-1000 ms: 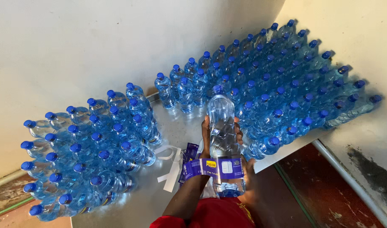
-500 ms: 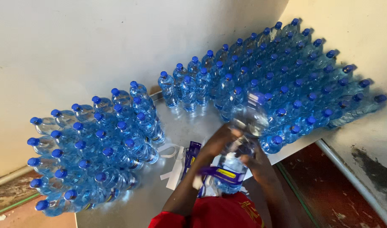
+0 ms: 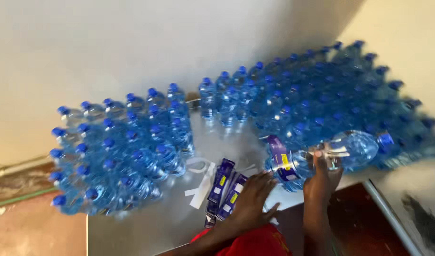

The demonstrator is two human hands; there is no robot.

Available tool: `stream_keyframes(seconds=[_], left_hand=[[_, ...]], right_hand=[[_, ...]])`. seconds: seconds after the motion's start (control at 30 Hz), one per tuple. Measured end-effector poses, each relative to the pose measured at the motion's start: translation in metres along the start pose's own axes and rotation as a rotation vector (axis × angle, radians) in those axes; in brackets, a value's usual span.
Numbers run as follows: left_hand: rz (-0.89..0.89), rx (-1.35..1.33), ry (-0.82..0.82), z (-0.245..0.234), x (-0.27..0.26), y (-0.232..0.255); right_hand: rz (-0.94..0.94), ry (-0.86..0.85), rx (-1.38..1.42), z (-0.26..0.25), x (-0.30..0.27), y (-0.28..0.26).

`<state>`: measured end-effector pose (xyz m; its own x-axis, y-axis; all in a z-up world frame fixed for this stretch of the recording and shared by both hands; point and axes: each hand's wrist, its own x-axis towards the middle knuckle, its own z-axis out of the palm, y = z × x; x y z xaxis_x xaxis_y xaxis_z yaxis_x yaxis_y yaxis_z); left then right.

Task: The person repeatedly picks up plastic water bottles from a table, applies a purple and yellow label to each bottle, and places the labeled bottle back on the table. The person also handles and tears pieces of white paper during the process.

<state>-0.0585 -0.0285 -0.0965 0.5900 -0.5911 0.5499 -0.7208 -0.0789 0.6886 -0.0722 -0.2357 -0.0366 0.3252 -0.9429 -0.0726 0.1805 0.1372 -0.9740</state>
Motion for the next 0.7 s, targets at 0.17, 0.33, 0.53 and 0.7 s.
stream_keyframes(seconds=[0.17, 0.33, 0.53, 0.7], left_hand=[[-0.067, 0.324, 0.068, 0.036, 0.046, -0.009], [-0.213, 0.162, -0.038, -0.002, 0.064, -0.013], [-0.530, -0.354, -0.450, -0.070, 0.061, -0.023], [-0.585, -0.733, -0.598, -0.078, 0.018, -0.053]], right_hand=[[-0.053, -0.144, 0.120, 0.014, -0.020, 0.024], [-0.085, -0.427, 0.231, 0.006, -0.021, 0.037], [0.091, -1.017, 0.470, 0.000, -0.014, 0.055], [0.429, -1.444, 0.742, 0.023, -0.025, 0.074]])
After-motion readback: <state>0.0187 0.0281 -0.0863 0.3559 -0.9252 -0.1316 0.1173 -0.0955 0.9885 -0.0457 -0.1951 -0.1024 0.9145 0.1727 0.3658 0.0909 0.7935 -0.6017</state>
